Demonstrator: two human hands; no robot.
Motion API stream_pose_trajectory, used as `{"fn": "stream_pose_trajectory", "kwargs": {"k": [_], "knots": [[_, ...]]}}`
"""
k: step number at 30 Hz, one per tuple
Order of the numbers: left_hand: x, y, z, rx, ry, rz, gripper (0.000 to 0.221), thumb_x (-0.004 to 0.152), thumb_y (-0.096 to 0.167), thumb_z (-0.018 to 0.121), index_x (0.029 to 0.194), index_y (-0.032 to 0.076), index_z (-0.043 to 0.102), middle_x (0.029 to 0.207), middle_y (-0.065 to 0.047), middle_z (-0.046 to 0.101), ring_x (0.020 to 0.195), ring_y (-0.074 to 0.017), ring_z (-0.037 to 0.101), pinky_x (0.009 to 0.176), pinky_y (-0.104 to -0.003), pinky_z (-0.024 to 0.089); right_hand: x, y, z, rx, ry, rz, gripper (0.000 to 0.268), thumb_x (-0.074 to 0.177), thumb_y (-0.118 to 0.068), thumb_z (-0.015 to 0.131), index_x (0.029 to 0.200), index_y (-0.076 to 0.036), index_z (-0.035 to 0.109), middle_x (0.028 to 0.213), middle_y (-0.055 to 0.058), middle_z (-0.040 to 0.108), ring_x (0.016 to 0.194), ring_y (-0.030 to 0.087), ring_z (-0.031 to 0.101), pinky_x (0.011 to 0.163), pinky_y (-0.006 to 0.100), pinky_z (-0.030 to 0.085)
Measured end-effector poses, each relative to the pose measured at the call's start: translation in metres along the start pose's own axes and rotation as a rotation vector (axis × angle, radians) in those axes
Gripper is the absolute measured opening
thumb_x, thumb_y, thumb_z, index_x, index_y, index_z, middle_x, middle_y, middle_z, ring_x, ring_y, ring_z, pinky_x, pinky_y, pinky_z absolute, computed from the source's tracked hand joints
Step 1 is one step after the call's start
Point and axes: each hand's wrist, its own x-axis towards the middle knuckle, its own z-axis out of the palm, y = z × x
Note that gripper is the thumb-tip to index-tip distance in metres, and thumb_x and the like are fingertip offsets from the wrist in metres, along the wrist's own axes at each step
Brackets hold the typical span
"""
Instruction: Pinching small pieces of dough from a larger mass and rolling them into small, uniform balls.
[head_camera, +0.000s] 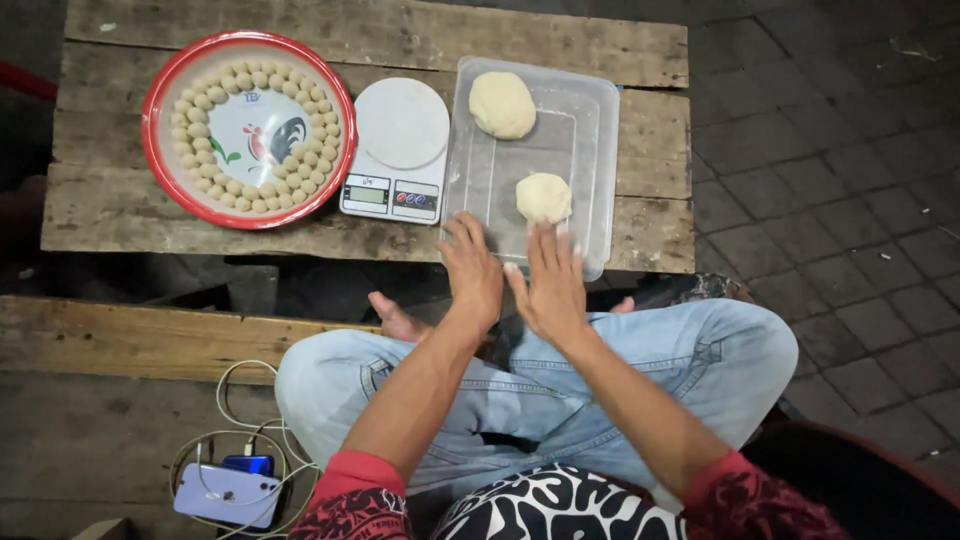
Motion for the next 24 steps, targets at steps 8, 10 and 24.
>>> {"fn": "stream_pose_trajectory", "kwargs": {"k": [8, 10, 24], "knots": [[0.004, -0.006, -0.007, -0.039, -0.123, 0.060, 0.090, 0.092, 0.066, 0.056, 0.144, -0.007, 0.048, 0.156, -0.027, 0.028, 0.137, -0.0480, 0.033, 0.102, -0.063, 0.034, 0.111, 0.061, 0.019, -0.165, 0.134, -0.465, 0.057, 0.104, -0.048, 0.049, 0.151, -0.015, 0.055, 0.155, 0.008, 0.053, 0.139, 0.043, 0.048, 0.108, 0.062, 0.037], [0.004, -0.007, -0.008, -0.044, -0.143, 0.062, 0.093, 0.089, 0.069, 0.058, 0.143, -0.006, 0.050, 0.155, -0.027, 0.028, 0.137, -0.0477, 0.033, 0.102, -0.063, 0.034, 0.122, 0.065, 0.025, -0.118, 0.164, -0.504, 0.056, 0.103, -0.046, 0.052, 0.151, -0.017, 0.055, 0.156, 0.007, 0.052, 0.138, 0.044, 0.048, 0.106, 0.063, 0.037], [0.002, -0.004, -0.007, -0.045, -0.064, 0.024, 0.069, 0.103, 0.047, 0.051, 0.145, -0.009, 0.046, 0.154, -0.024, 0.032, 0.136, -0.0457, 0.036, 0.101, -0.060, 0.037, 0.113, 0.027, 0.026, -0.061, 0.004, 0.075, 0.080, 0.102, -0.050, 0.056, 0.161, -0.003, 0.031, 0.167, 0.022, 0.027, 0.150, 0.050, 0.026, 0.110, 0.078, 0.028]]}}
